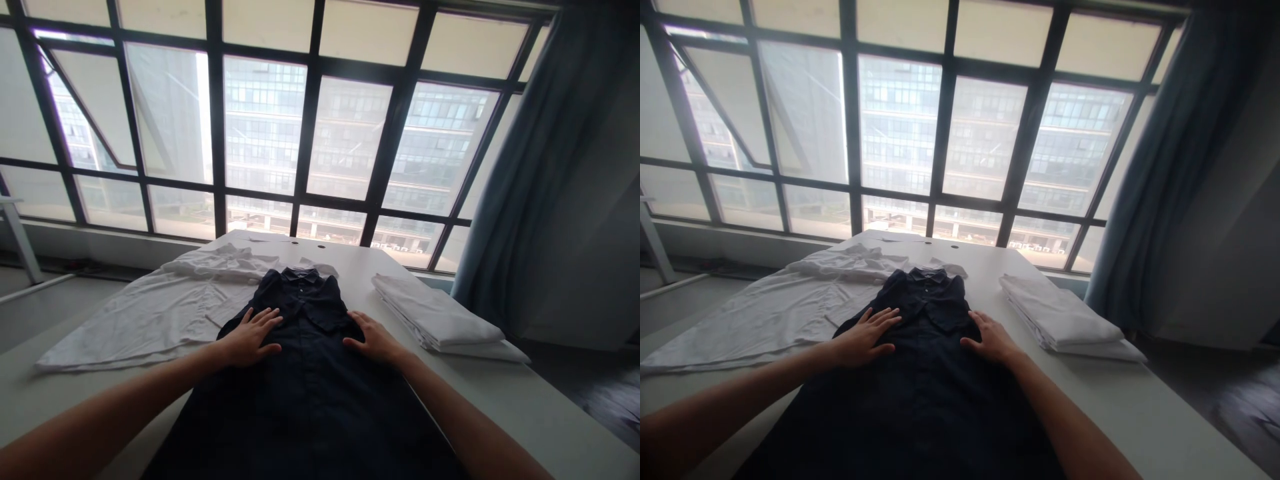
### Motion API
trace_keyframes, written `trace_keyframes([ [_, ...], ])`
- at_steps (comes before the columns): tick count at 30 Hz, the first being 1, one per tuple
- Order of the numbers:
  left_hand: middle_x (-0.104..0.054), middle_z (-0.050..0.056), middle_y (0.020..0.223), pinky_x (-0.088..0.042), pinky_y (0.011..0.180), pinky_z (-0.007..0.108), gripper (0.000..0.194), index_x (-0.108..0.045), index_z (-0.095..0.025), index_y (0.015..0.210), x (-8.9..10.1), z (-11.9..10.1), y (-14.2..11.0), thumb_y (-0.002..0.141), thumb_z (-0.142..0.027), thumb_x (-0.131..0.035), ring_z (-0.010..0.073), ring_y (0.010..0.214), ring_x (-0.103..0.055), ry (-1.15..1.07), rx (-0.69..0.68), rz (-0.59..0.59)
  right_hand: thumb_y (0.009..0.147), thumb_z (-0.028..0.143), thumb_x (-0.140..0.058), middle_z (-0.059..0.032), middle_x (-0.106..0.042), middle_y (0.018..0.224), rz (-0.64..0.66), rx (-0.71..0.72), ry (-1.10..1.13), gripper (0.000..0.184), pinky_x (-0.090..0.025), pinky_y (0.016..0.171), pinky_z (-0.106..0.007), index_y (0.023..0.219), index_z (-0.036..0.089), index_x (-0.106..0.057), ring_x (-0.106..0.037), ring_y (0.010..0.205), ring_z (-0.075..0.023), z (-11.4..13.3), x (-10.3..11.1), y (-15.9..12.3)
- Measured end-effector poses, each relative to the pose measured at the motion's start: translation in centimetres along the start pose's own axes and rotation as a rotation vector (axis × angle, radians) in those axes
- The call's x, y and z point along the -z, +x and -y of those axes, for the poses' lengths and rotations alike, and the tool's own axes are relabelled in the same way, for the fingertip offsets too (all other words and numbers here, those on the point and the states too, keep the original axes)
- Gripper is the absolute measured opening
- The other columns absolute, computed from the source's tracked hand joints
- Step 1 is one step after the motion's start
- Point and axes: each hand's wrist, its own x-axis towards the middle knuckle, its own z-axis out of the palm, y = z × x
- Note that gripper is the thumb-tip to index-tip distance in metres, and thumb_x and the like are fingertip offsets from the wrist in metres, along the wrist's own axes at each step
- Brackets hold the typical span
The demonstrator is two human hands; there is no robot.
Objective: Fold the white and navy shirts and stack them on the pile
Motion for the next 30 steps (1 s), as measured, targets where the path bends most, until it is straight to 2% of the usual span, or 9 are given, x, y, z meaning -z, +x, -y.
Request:
trace_keyframes([
  [4,-0.022,0.006,0.162,-0.003,0.12,0.055,0.067,-0.035,-0.03,0.152,-0.4,-0.8,-1.9,0.096,-0.066,-0.031,0.0275,0.15,-0.018,0.083,0.029,0.146,0.096,0.063,-0.032,-0.0114,-0.024,0.161,0.078,-0.185,-0.121,0.076,-0.014,0.121,-0.048,0.155,0.016,-0.029,-0.019,0.149,-0.0269,0.0,-2.1,-2.4],
  [9,-0.014,0.005,0.164,-0.003,0.119,0.056,0.071,-0.034,-0.03,0.153,-0.2,-1.8,-2.8,0.095,-0.07,-0.027,0.0289,0.151,-0.012,0.104,0.053,0.19,0.097,0.063,-0.022,-0.0092,-0.013,0.164,0.147,-0.387,-0.202,0.078,-0.012,0.12,-0.052,0.157,0.014,-0.02,-0.011,0.151,-0.027,2.4,-2.2,-4.4],
  [12,-0.012,0.005,0.164,-0.001,0.118,0.06,0.071,-0.032,-0.03,0.153,0.2,-2.5,-3.9,0.095,-0.07,-0.027,0.0306,0.151,-0.01,0.086,0.06,0.236,0.097,0.064,-0.02,-0.0081,-0.009,0.164,0.175,-0.442,-0.214,0.08,-0.012,0.12,-0.053,0.158,0.013,-0.016,-0.008,0.151,-0.0268,3.6,-1.9,-6.3],
  [15,-0.016,0.005,0.163,-0.01,0.118,0.058,0.071,-0.034,-0.032,0.153,1.3,-2.7,-4.5,0.093,-0.07,-0.033,0.0311,0.15,-0.016,0.062,0.043,0.286,0.095,0.067,-0.021,-0.0091,-0.006,0.164,0.21,-0.45,-0.209,0.083,-0.013,0.119,-0.055,0.158,0.013,-0.015,-0.007,0.151,-0.0283,4.4,-1.3,-7.8],
  [17,-0.032,0.005,0.159,-0.025,0.117,0.047,0.069,-0.039,-0.032,0.15,2.5,-2.3,-3.7,0.092,-0.069,-0.037,0.0289,0.145,-0.032,0.012,0.032,0.292,0.093,0.071,-0.025,-0.0134,-0.016,0.163,0.248,-0.426,-0.2,0.086,-0.018,0.117,-0.057,0.156,0.012,-0.026,-0.016,0.149,-0.0325,4.6,-0.4,-7.7],
  [19,-0.054,0.005,0.144,-0.04,0.107,0.035,0.061,-0.049,-0.03,0.143,3.7,-1.6,-1.9,0.094,-0.063,-0.037,0.0257,0.13,-0.052,-0.031,0.08,0.211,0.092,0.072,-0.027,-0.0199,-0.038,0.154,0.245,-0.41,-0.192,0.083,-0.029,0.112,-0.055,0.146,0.011,-0.045,-0.037,0.14,-0.0364,4.7,0.7,-6.2],
  [21,-0.068,0.006,0.126,-0.046,0.098,0.031,0.052,-0.061,-0.026,0.131,4.6,-0.5,0.8,0.095,-0.057,-0.039,0.0248,0.115,-0.064,-0.015,0.187,0.059,0.095,0.067,-0.026,-0.0226,-0.054,0.139,0.155,-0.415,-0.184,0.076,-0.039,0.105,-0.049,0.134,0.01,-0.057,-0.052,0.127,-0.0358,4.6,1.7,-3.6],
  [24,-0.072,0.01,0.114,-0.049,0.092,0.032,0.046,-0.071,-0.021,0.112,5.0,1.5,5.0,0.091,-0.054,-0.049,0.0273,0.105,-0.067,0.076,0.38,-0.078,0.099,0.055,-0.033,-0.0217,-0.058,0.135,0.009,-0.435,-0.148,0.06,-0.043,0.1,-0.043,0.132,0.011,-0.058,-0.055,0.124,-0.0339,3.7,2.3,1.3],
  [30,-0.068,0.016,0.121,-0.051,0.087,0.034,0.048,-0.068,-0.015,0.113,3.3,5.2,10.9,0.089,-0.054,-0.053,0.031,0.112,-0.064,0.133,0.596,-0.063,0.095,0.045,-0.05,-0.0219,-0.062,0.129,-0.052,-0.521,0.017,0.054,-0.045,0.097,-0.036,0.132,0.007,-0.056,-0.057,0.123,-0.0313,-0.1,0.8,9.1],
])
